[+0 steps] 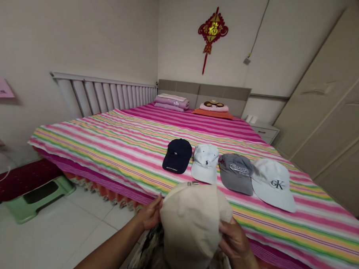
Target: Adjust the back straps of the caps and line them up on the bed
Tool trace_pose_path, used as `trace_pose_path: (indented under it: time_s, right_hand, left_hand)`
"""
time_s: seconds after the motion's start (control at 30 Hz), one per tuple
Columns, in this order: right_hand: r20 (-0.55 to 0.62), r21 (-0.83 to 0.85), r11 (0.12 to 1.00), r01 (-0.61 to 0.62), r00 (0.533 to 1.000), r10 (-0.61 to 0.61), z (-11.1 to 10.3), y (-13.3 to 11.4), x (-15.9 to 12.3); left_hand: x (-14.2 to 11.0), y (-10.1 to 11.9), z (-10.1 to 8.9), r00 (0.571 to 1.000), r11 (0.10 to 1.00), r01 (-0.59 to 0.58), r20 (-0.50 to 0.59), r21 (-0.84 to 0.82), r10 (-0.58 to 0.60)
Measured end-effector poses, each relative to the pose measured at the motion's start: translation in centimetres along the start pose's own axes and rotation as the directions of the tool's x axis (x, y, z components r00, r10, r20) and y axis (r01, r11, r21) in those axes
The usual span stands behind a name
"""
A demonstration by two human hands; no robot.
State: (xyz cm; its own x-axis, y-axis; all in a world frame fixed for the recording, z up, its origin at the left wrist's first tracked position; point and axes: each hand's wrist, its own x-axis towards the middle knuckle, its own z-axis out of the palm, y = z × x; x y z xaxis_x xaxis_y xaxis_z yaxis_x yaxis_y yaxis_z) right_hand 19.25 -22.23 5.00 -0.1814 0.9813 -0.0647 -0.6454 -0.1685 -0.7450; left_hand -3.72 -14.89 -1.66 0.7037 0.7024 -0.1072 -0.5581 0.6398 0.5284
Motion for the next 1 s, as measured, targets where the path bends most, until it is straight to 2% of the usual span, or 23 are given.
trace_pose_path:
  time_s: [0.07, 0.13, 0.2, 0.3, 0.47, 0.63, 0.77, 1.0]
  right_hand:
    - [0.013, -0.025, 1.0, 0.002, 1.0, -0.002, -0.2, -0.2, -0.5]
    - [0.007, -0.048, 0.999, 0.019, 1.0, -0.019, -0.4, -0.4, -1.0]
    - [0.0, -0.065, 0.998, 0.023, 1.0, -0.023, -0.6, -0.7, -1.7]
    - [0.005, -0.083, 0.996, -0.008, 1.0, 0.008, -1.3, -1.1, -2.8]
    - [0.056, -0.096, 0.995, -0.026, 0.998, 0.031, -1.6, -2.1, -4.0]
    - [0.144, -0.145, 0.987, 0.07, 0.988, -0.049, -0.5, -2.4, -4.1]
    - [0.224, -0.132, 0.986, 0.105, 0.972, -0.074, -0.1, -2.1, -4.1]
    - [0.174, -0.105, 0.987, 0.123, 0.979, -0.103, 0.7, -2.7, -3.6]
  left_hand:
    - [0.8, 0.2, 1.3, 0.998, 0.996, -0.014, 0.057, 0.089, 0.008]
    - [1.3, 0.2, 2.7, 0.991, 0.986, -0.078, 0.116, 0.145, 0.061]
    - [1.4, 0.1, 3.9, 0.982, 0.98, -0.137, 0.149, 0.146, 0.115]
    - [1.1, 0.2, 5.4, 0.978, 0.981, -0.162, 0.155, 0.112, 0.143]
    - [0.3, 0.5, 7.8, 0.988, 0.982, -0.111, 0.121, 0.151, 0.093]
    - [-0.3, 0.7, 9.7, 1.0, 0.957, -0.003, 0.016, 0.29, -0.001]
    - [-0.5, 0.6, 10.5, 0.998, 0.929, 0.038, -0.063, 0.368, -0.015]
    - [-0.7, 0.6, 10.9, 0.995, 0.922, 0.053, -0.093, 0.385, -0.018]
